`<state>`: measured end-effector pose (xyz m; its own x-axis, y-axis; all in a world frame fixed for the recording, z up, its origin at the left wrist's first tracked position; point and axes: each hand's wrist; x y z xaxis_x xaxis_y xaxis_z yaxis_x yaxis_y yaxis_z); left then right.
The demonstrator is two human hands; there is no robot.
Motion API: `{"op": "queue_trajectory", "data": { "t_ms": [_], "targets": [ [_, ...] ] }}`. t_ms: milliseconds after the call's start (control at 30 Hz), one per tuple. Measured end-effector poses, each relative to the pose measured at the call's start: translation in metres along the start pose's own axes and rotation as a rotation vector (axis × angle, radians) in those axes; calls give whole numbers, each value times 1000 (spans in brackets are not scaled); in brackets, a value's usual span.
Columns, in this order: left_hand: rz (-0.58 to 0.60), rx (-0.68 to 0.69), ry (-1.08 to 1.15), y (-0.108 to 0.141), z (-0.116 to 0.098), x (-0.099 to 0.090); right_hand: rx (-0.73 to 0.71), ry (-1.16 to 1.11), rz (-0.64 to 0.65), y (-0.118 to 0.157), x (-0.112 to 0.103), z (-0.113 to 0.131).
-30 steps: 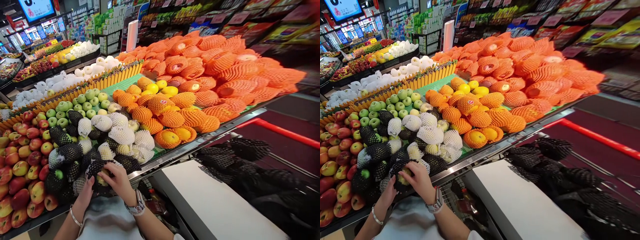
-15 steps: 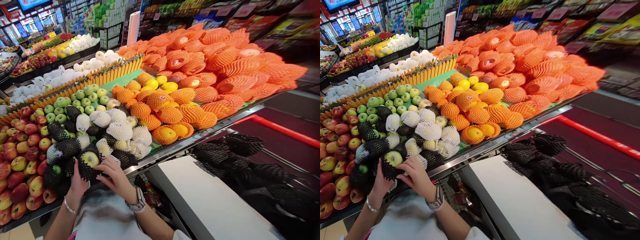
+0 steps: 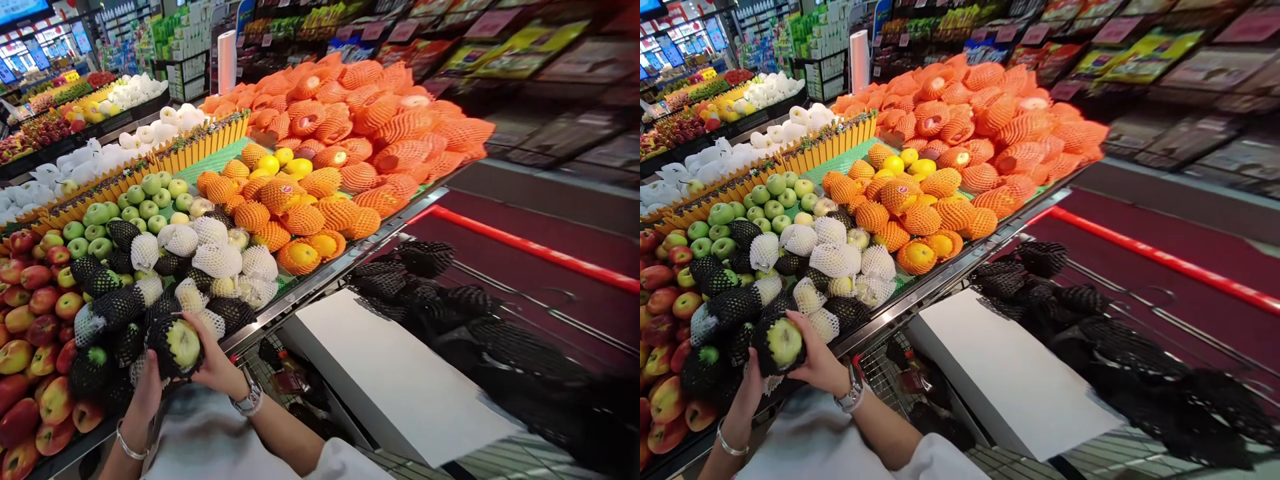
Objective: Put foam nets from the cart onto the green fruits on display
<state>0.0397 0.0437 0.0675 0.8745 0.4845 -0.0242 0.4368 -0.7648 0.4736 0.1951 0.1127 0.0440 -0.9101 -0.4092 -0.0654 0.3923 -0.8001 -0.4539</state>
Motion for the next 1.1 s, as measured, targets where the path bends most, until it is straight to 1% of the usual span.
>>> {"op": "queue_trajectory", "data": {
  "t_ms": [67, 133, 167, 200, 233, 300, 333, 367, 400, 467, 533, 567, 600, 633, 667, 700, 767, 833, 900, 967, 1033, 1100],
  "targets": [
    [-41, 219, -178, 2, -12, -5, 59, -55, -59, 7, 1, -7],
    [-65, 478, -228, 4, -27, -6, 114, -77, -107, 12, 3, -11],
    [-60, 582, -233, 6, -34, -4, 134, -92, -119, 14, 3, -12],
    [-26, 642, -254, 8, -39, -2, 145, -111, -126, 15, 4, -12],
    [37, 659, -295, 10, -43, 0, 148, -133, -125, 15, 4, -12],
    [191, 606, -414, 14, -46, 5, 151, -171, -122, 15, 4, -11],
    [239, 573, -465, 15, -46, 8, 161, -183, -125, 14, 3, -9],
    [252, 558, -496, 16, -46, 10, 181, -188, -129, 13, 2, -7],
    [239, 561, -510, 15, -46, 11, 206, -189, -127, 12, 1, -5],
    [190, 615, -518, 9, -50, 14, 238, -188, -116, 11, -3, -1],
    [116, 728, -541, -2, -59, 17, 218, -204, -102, 12, -9, 1],
    [57, 804, -563, -11, -66, 19, 196, -216, -121, 13, -13, 1],
    [-17, 889, -595, -21, -72, 21, 179, -224, -175, 15, -19, -2],
    [-97, 968, -637, -32, -79, 24, 174, -219, -269, 18, -26, -6],
    [-166, 1036, -689, -44, -84, 26, 183, -198, -398, 22, -35, -13],
    [-200, 1086, -747, -56, -87, 29, 205, -154, -556, 28, -46, -22],
    [-199, 1129, -861, -79, -88, 36, 277, 2, -896, 44, -73, -46],
    [-169, 1118, -957, -97, -82, 42, 365, 217, -1162, 67, -102, -74],
    [-149, 1083, -1042, -109, -76, 47, 426, 319, -1253, 96, -129, -100],
    [-132, 1043, -1122, -115, -72, 50, 490, 406, -1277, 129, -146, -120],
    [-109, 1001, -1191, -120, -71, 53, 547, 489, -1245, 159, -152, -132],
    [-96, 960, -1233, -123, -72, 54, 583, 557, -1149, 184, -150, -139]
  ]
}}
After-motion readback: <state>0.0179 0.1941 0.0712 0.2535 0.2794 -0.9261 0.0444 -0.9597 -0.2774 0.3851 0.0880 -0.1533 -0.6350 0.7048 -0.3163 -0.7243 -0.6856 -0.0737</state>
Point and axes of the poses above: each hand's wrist, its own y-axis away from the middle knuckle, its own x-axis out of the palm, z = x × y, and after that the axes turned 7 degrees about -z, right-handed
